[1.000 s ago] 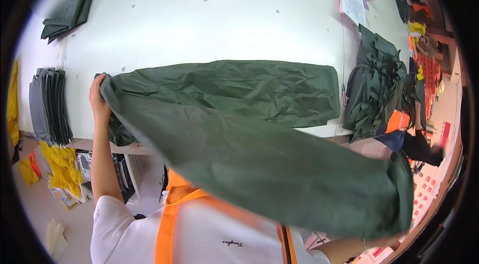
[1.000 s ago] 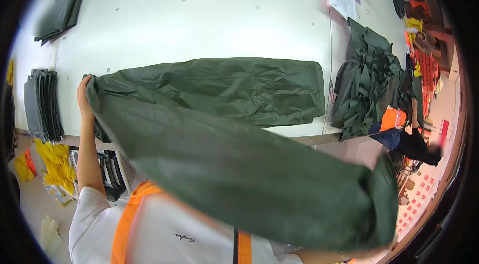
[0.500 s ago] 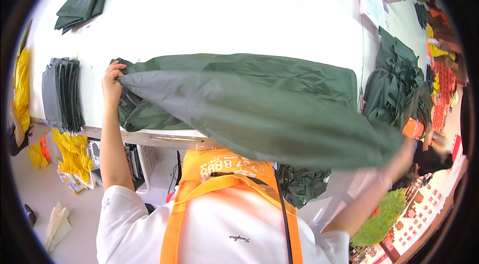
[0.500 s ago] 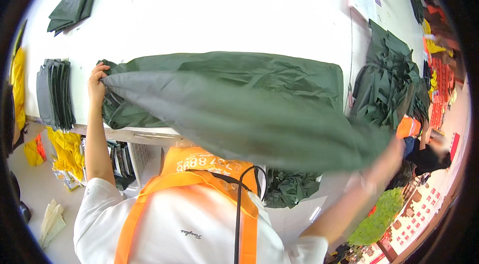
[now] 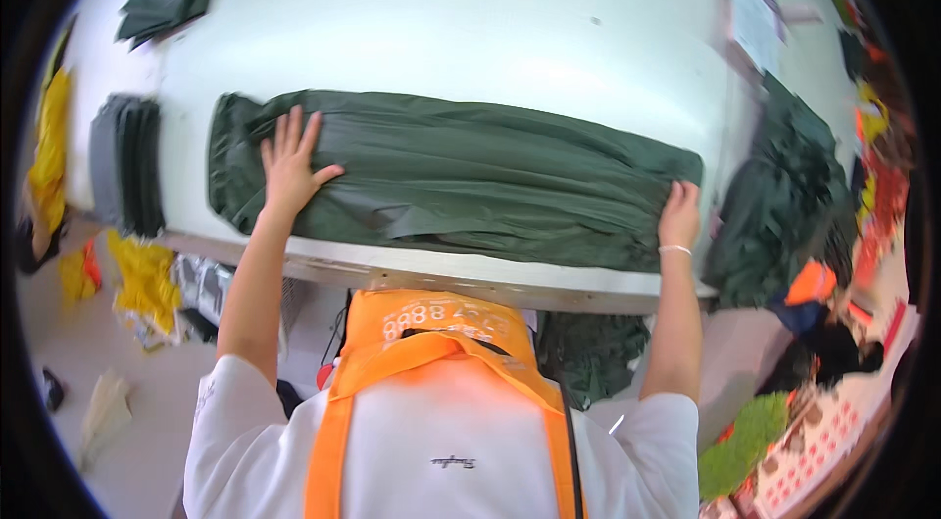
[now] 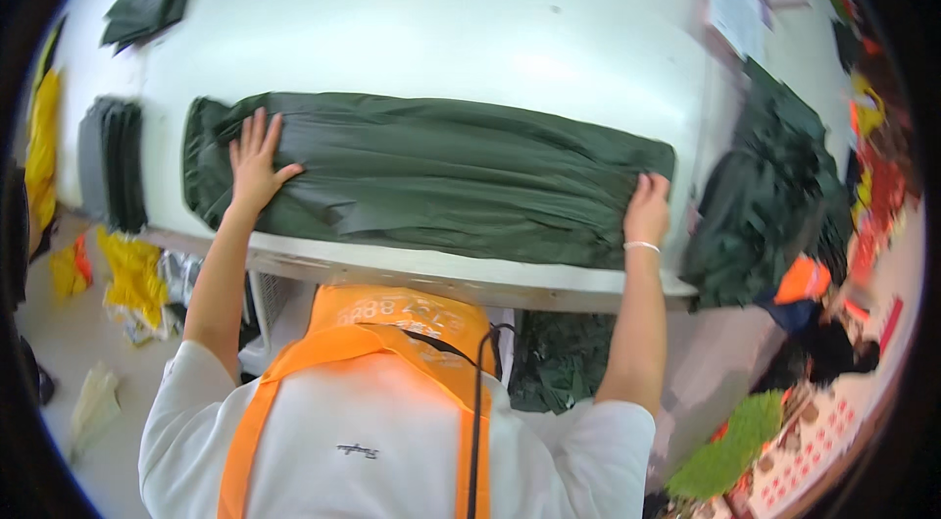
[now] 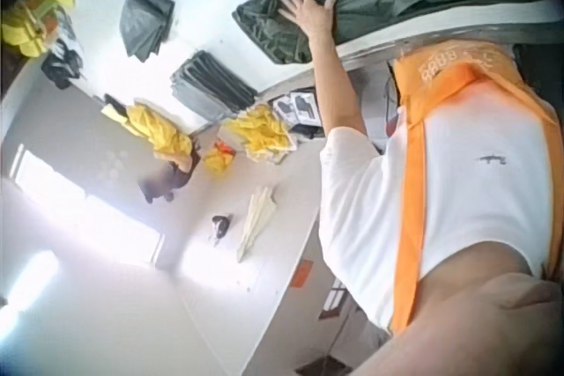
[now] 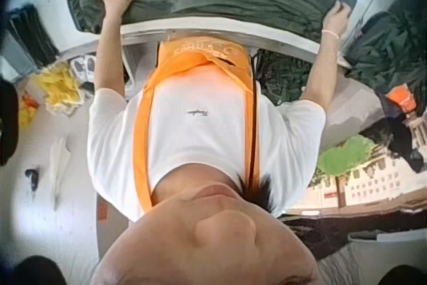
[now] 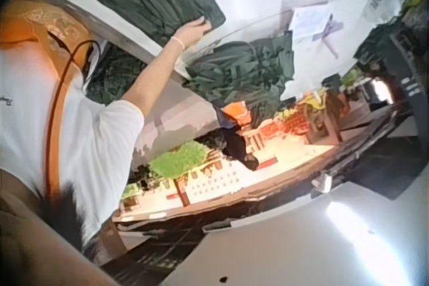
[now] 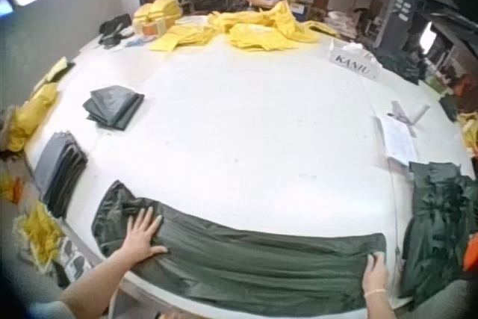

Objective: The person folds a dark green jacket on a white table. They smooth the fabric, fold the sleeves inward, fold the body in half, and then fold it again into a compact rectangle. The folded jacket is placed on a stack of similar items.

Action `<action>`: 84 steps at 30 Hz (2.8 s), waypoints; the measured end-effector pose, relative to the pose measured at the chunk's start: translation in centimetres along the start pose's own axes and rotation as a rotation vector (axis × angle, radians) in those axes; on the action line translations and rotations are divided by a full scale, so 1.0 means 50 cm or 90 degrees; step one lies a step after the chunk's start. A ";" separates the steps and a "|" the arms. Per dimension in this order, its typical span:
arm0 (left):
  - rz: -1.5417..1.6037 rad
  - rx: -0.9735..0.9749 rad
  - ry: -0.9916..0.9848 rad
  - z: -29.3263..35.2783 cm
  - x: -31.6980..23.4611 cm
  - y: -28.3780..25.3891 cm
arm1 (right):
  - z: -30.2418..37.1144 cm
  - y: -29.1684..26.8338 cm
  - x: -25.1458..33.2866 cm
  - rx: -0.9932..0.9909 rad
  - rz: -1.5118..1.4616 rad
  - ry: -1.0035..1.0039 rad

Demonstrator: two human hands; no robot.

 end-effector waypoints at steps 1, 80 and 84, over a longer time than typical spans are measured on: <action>0.012 0.004 0.020 -0.001 0.012 -0.012 | -0.001 -0.004 -0.009 -0.019 -0.057 0.012; 1.081 0.555 -0.420 -0.004 -0.253 0.121 | 0.177 0.016 0.679 0.286 -0.452 -0.258; 1.150 0.649 -0.444 0.006 -0.268 0.100 | 0.095 0.026 0.585 -0.044 -0.179 -0.388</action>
Point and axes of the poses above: each hand's wrist, its own z-axis away from the middle knuckle, its own y-axis out of the palm, x = y × z, the point moved 5 cm from there along -z, towards the middle knuckle, and after that the axes turned 7 degrees about -y, right-handed, at the moved point
